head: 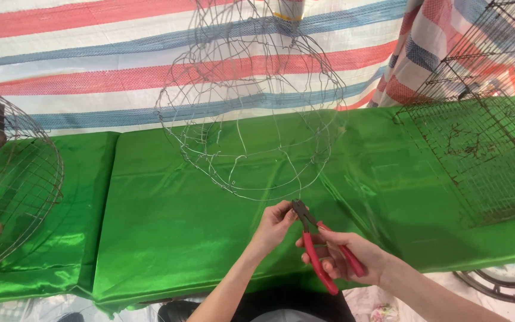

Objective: Assembling a wire cage by manually twisting wire and using pliers to secure the joints.

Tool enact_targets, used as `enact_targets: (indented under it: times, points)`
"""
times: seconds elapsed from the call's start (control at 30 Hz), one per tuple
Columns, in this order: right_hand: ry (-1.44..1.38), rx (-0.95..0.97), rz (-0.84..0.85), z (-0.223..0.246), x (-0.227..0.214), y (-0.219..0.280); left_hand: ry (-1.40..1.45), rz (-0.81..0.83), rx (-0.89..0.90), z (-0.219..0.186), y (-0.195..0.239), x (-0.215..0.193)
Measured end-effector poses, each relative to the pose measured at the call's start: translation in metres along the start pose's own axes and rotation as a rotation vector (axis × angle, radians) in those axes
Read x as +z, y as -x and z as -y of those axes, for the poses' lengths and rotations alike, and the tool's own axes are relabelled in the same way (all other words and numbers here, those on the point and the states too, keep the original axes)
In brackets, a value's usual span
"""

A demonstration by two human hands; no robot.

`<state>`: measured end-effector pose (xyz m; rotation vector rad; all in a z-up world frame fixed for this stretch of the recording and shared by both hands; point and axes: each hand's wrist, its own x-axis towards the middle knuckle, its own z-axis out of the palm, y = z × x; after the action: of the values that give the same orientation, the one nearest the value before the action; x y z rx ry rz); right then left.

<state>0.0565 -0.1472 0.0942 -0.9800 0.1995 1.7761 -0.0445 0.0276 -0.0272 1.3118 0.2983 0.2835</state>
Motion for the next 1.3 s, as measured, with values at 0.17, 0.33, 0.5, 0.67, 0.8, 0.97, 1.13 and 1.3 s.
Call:
enact_targets:
  times: [0.17,0.33,0.5,0.67,0.8,0.97,1.13,1.3]
  points:
    - [-0.074,0.021,0.026,-0.001,-0.004,-0.002,0.006,0.043,0.098,0.011,-0.003,-0.005]
    - [-0.107,0.031,0.039,-0.001,-0.001,-0.005,0.0,0.039,0.108,0.022,-0.007,-0.01]
    - [-0.046,-0.019,-0.007,0.001,0.006,-0.01,0.025,-0.036,0.027,0.016,-0.006,-0.01]
    - [-0.007,-0.038,-0.044,0.0,0.007,-0.017,0.028,-0.025,0.09,0.013,-0.005,-0.01]
    - [-0.026,-0.041,-0.006,-0.003,0.002,-0.024,0.088,0.026,0.148,0.012,-0.005,-0.011]
    - [-0.104,-0.007,0.06,-0.006,-0.01,-0.033,0.11,0.038,0.114,0.01,-0.004,-0.013]
    - [-0.171,0.023,0.169,-0.009,-0.023,-0.045,0.138,0.053,0.103,0.002,-0.001,-0.014]
    - [-0.218,0.06,0.212,-0.014,-0.03,-0.05,0.184,0.079,0.125,0.006,0.006,-0.02]
